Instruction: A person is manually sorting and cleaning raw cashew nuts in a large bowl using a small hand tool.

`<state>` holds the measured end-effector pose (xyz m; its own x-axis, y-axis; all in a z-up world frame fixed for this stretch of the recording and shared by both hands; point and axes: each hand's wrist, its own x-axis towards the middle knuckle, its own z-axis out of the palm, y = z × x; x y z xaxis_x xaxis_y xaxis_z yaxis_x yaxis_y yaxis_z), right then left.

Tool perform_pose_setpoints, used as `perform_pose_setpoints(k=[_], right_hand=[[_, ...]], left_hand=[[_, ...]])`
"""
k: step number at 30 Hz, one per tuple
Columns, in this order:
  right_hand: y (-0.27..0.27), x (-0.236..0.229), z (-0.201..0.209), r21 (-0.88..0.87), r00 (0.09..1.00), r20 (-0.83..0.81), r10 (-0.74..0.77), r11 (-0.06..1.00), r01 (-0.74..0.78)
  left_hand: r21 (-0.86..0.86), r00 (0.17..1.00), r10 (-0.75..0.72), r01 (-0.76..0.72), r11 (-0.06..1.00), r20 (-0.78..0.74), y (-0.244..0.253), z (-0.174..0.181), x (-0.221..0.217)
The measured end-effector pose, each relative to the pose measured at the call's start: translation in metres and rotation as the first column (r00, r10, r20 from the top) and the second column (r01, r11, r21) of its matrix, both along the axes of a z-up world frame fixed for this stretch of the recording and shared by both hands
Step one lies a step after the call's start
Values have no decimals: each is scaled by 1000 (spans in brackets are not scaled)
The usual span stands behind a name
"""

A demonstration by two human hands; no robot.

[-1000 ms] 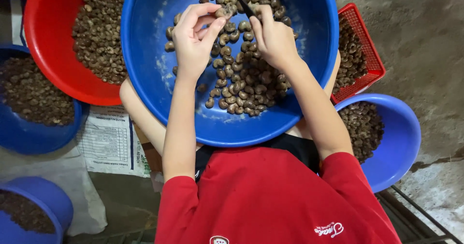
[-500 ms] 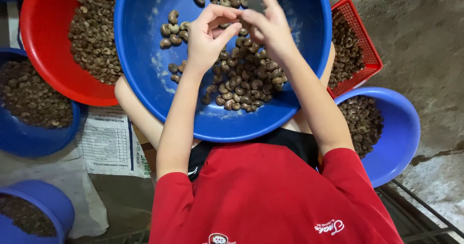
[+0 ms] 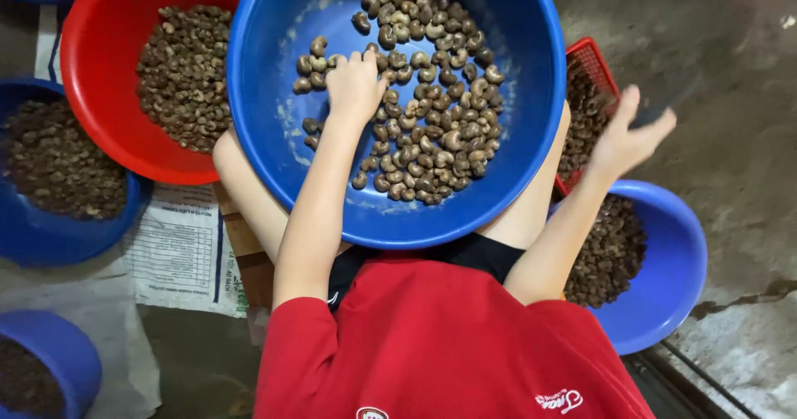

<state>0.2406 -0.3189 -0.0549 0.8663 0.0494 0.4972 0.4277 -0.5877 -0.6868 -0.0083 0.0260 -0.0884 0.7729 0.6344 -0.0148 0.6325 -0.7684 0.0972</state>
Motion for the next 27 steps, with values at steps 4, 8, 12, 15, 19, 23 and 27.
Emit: perform_pose_setpoints(k=[4, 8, 12, 15, 19, 23, 27], right_hand=[[-4, -15, 29, 88, 998, -63, -14, 996, 20], [68, -51, 107, 224, 949, -31, 314, 928, -299], [148, -64, 104, -58, 724, -247, 644, 736, -674], [198, -81, 97, -270, 627, -378, 681, 567, -778], [215, -101, 77, -290, 537, -391, 747, 454, -843], [208, -95, 56, -534, 618, -191, 762, 448, -717], [203, -97, 74, -489, 550, -138, 824, 426, -761]], left_hand=[[5, 997, 54, -55, 998, 49, -4, -10, 2], [-164, 956, 157, -118, 979, 247, -3, 19, 2], [-857, 600, 634, 191, 479, 488, 1, 60, 9], [-867, 416, 803, 440, 233, 427, 6, 75, 6], [-859, 389, 800, 427, 284, 457, 5, 94, 6], [-781, 385, 726, 529, 333, 570, -4, 85, 3], [-735, 388, 648, 526, 427, 655, -8, 90, 3]])
